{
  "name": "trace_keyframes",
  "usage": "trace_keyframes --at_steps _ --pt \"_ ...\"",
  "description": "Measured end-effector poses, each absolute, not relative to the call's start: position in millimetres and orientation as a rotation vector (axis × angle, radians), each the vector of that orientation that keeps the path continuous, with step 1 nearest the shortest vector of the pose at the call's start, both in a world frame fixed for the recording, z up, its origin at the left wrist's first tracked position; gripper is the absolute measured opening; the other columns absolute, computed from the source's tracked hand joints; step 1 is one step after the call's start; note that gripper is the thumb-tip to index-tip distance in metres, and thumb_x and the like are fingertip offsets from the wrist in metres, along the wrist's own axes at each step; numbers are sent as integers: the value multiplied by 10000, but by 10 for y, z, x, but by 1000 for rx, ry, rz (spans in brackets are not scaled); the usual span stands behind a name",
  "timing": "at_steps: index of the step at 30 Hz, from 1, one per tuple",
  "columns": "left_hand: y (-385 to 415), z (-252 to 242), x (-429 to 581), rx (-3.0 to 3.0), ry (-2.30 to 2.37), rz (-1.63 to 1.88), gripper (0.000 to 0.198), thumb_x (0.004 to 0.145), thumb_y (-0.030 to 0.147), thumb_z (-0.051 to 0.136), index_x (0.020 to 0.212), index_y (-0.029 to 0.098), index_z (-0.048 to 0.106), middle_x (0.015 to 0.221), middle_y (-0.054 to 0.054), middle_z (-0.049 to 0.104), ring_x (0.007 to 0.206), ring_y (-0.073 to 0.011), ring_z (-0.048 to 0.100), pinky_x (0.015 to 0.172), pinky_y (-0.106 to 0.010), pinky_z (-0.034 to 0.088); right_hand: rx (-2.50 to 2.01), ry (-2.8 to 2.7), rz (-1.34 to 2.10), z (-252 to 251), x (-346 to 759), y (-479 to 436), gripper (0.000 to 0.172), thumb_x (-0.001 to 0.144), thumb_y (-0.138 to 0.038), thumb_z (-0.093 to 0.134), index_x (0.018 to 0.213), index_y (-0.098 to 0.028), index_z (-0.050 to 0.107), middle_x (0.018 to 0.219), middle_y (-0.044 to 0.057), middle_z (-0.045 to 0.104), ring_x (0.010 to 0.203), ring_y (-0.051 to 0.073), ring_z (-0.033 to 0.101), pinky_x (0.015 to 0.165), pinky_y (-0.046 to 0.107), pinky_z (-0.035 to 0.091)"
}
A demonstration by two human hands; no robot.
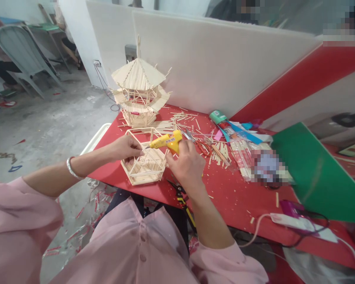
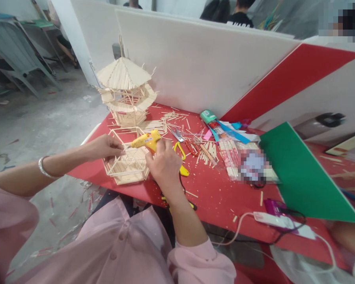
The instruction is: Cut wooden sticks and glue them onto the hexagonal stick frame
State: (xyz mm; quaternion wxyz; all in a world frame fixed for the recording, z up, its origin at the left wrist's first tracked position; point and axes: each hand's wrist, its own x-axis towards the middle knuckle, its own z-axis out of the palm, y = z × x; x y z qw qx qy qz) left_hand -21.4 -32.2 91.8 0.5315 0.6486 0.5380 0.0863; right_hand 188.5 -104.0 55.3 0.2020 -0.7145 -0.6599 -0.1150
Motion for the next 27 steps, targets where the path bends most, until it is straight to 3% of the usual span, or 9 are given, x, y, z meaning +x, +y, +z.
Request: trace_keyframes --at_steps 11,27 --pt "-336 925 -198 1559 1278 204 213 767 190 705 587 150 599 430 42 543 355 -71 510 393 -177 430 -1965 -1810 -342 504 1875 -1025 300 854 -356 507 1035 -143 614 1004 106 629 765 203 558 559 300 278" --pt "-319 873 -236 1606 1237 233 151 781 189 697 641 144 665 431 28 560 370 -82 518 406 -187 432 -1959 -1796 -396 498 1876 -1045 341 850 -403 527 1038 -137 625 981 114 638 761 213 574 561 290 296"
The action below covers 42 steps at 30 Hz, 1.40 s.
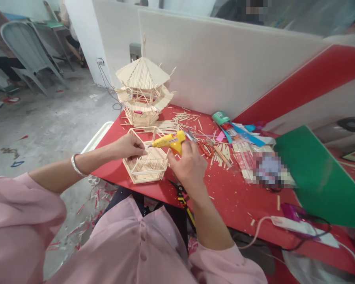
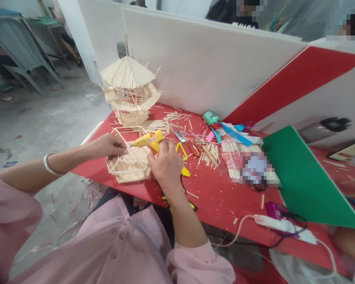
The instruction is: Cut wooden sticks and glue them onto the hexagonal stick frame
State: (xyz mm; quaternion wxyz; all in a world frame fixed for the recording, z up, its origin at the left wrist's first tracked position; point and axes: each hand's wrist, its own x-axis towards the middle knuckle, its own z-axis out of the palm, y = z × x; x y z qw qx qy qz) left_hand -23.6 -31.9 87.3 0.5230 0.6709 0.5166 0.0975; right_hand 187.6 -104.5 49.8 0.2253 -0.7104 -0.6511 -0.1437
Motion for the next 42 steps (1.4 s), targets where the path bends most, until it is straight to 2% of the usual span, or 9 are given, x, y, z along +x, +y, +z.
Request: trace_keyframes --at_steps 42 --pt "-340 923 -225 1626 1228 216 179 750 199 724 599 148 644 415 25 553 376 -81 512 412 -184 419 -1966 -1781 -357 519 1847 -1095 354 851 -413 528 1067 -149 623 987 109 634 773 217 579 565 290 297"
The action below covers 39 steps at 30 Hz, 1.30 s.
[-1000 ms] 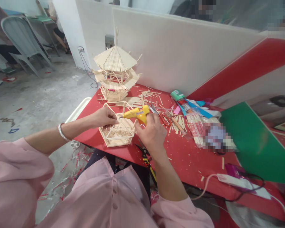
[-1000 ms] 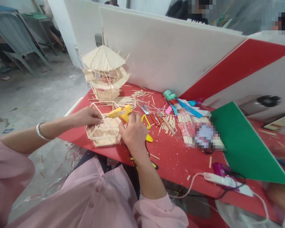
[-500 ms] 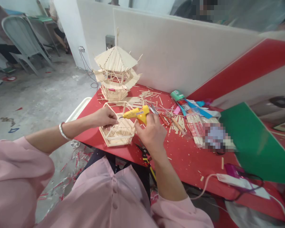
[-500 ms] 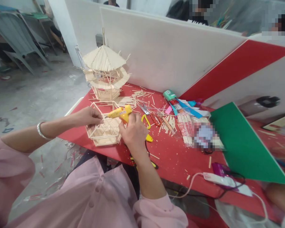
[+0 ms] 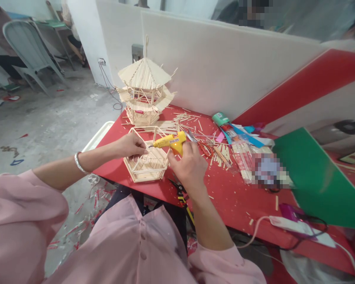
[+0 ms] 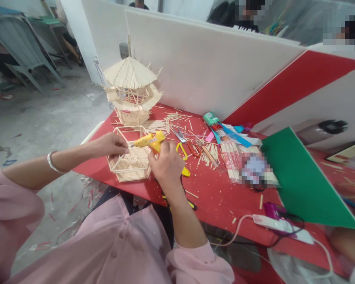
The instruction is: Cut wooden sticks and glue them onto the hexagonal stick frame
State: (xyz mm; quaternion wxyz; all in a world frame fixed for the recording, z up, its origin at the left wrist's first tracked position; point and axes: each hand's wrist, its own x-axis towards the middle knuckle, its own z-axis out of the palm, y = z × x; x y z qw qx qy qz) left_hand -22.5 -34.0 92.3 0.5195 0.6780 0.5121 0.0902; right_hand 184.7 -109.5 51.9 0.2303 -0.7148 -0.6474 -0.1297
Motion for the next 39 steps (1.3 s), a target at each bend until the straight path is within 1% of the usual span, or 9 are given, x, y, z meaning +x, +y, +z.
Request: trace_keyframes --at_steps 5,9,14,19,25,39 --pt "-346 938 -217 1632 1233 221 182 757 187 714 595 143 646 416 24 555 376 -80 517 409 -180 408 -1960 -1781 -345 501 1851 -1086 369 849 -408 525 1096 -150 615 995 109 632 794 222 578 572 290 308" --pt "-348 927 -223 1633 1235 233 164 766 184 704 616 139 656 427 23 565 378 -78 521 404 -173 406 -1979 -1788 -338 510 1845 -1085 364 848 -407 530 1084 -147 623 1001 112 629 792 220 572 576 290 312" --pt "-346 902 -236 1631 1214 248 155 752 202 722 624 135 665 431 23 567 375 -74 510 404 -172 409 -1973 -1789 -318 509 1848 -1082 380 851 -407 521 1110 -146 617 990 113 612 802 224 562 592 291 340" --pt "-347 910 -234 1624 1233 243 149 774 191 699 636 141 674 431 21 566 384 -84 515 419 -189 423 -1952 -1773 -324 494 1853 -1075 368 851 -412 510 1086 -150 621 994 120 614 797 229 561 595 298 354" --pt "-345 888 -241 1632 1244 256 155 796 196 683 652 140 677 435 19 569 379 -86 512 420 -197 428 -1967 -1761 -327 495 1844 -1070 379 846 -416 518 1095 -148 617 1009 122 619 790 225 562 587 295 344" --pt "-369 937 -215 1645 1264 241 148 813 175 668 673 127 673 425 27 557 376 -73 504 415 -176 421 -1984 -1733 -344 495 1843 -1080 363 851 -432 538 1047 -139 627 1000 114 627 789 219 561 571 287 303"
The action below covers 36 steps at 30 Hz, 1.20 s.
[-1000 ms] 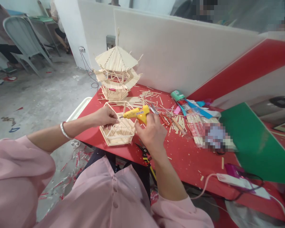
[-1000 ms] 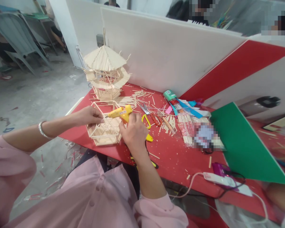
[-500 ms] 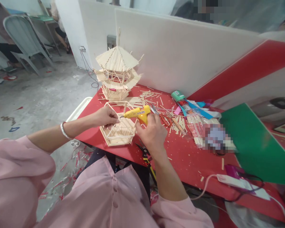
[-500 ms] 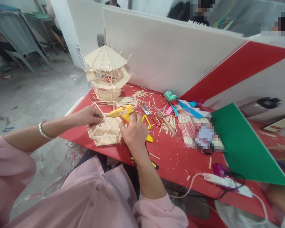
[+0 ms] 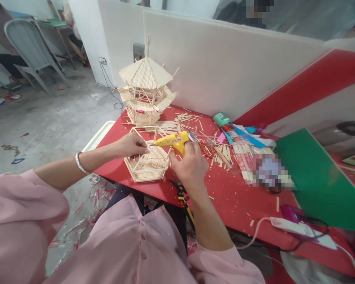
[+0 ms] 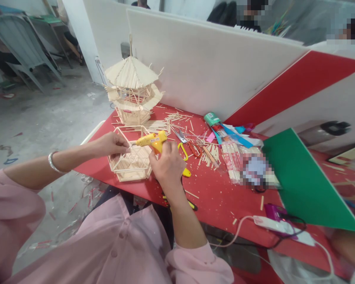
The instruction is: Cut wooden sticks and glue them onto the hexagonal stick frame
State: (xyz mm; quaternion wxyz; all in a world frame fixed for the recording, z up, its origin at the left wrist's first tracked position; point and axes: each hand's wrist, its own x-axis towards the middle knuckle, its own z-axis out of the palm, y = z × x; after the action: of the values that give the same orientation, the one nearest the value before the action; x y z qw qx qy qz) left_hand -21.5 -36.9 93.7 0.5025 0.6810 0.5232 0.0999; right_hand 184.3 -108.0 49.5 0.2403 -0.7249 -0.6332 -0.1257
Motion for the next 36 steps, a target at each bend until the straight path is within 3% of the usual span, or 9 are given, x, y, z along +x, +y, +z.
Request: trace_keyframes --at_steps 21,36 --pt "-346 882 -234 1659 1219 267 153 811 156 659 660 132 671 458 33 556 388 -73 510 421 -187 425 -1910 -1722 -409 453 1847 -1072 340 829 -414 562 1019 -140 627 954 92 631 746 197 556 555 277 287" --pt "-340 881 -238 1647 1233 255 149 808 144 651 664 126 681 421 29 556 367 -78 504 397 -176 412 -1664 -1804 -333 541 1775 -1468 218 832 -372 591 938 -182 597 873 56 633 754 190 591 583 275 393"
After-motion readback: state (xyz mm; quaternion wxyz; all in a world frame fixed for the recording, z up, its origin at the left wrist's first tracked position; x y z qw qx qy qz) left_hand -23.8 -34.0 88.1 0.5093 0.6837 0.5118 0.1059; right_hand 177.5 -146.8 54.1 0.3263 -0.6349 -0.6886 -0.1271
